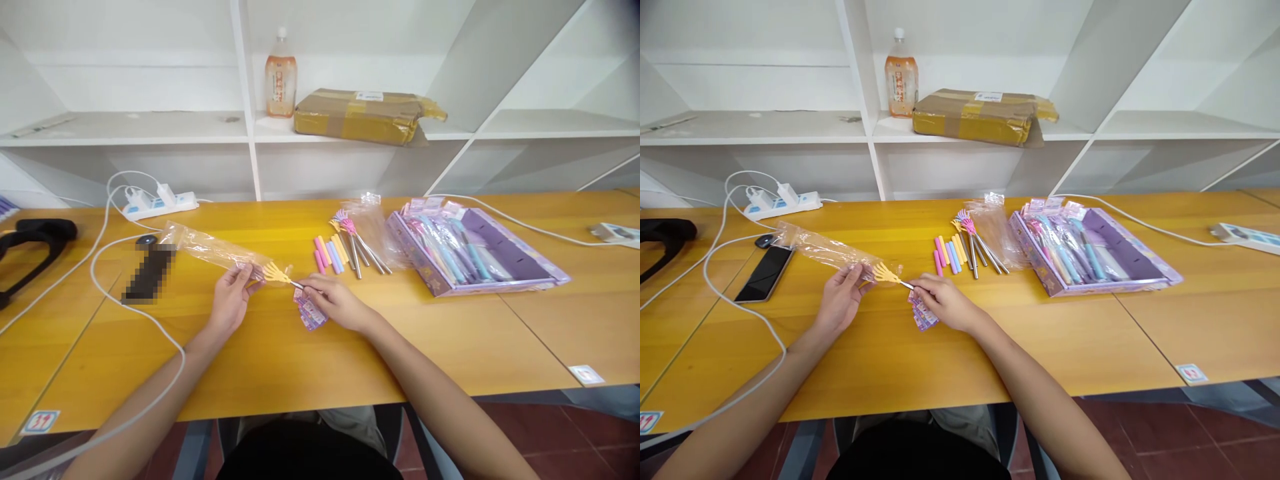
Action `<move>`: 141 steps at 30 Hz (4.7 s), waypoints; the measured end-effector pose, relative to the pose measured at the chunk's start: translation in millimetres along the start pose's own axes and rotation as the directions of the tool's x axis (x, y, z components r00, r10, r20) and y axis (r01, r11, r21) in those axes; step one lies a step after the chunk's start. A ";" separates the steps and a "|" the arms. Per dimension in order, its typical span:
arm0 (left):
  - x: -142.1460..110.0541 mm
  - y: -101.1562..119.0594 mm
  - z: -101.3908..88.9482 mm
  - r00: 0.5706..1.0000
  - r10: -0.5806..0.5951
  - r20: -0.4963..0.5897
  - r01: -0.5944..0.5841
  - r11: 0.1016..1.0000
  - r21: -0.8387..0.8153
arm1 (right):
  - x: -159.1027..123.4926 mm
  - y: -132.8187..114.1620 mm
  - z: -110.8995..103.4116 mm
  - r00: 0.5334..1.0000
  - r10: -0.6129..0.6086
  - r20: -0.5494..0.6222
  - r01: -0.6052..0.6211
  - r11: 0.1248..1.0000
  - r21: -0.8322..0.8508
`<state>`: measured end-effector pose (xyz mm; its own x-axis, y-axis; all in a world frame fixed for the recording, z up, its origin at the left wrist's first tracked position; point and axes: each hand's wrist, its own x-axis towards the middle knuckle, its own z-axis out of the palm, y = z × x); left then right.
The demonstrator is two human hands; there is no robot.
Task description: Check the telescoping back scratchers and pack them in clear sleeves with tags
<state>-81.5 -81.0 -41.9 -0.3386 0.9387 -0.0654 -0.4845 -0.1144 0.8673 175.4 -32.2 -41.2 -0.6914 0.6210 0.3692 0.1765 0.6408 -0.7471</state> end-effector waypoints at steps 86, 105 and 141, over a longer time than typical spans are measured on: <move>-21.5 -8.6 3.3 0.928 -0.276 0.250 0.204 0.938 0.280 | -4.9 -10.1 11.1 0.988 -0.153 0.021 0.145 0.967 0.210; -23.1 -20.3 -3.2 0.782 -0.364 0.506 0.195 0.914 0.356 | -5.6 -0.8 30.8 0.974 0.213 -0.075 -0.177 0.926 0.334; -5.0 -3.3 1.0 0.992 -0.110 0.055 0.100 0.982 0.162 | -13.2 -13.8 14.0 0.624 0.078 0.777 -0.681 0.542 0.492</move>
<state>-77.4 -85.0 -43.9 -0.2387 0.9620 -0.1329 -0.3790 0.0337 0.9248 172.3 -55.6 -43.5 -0.9623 0.0866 -0.2577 0.2219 -0.2977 -0.9285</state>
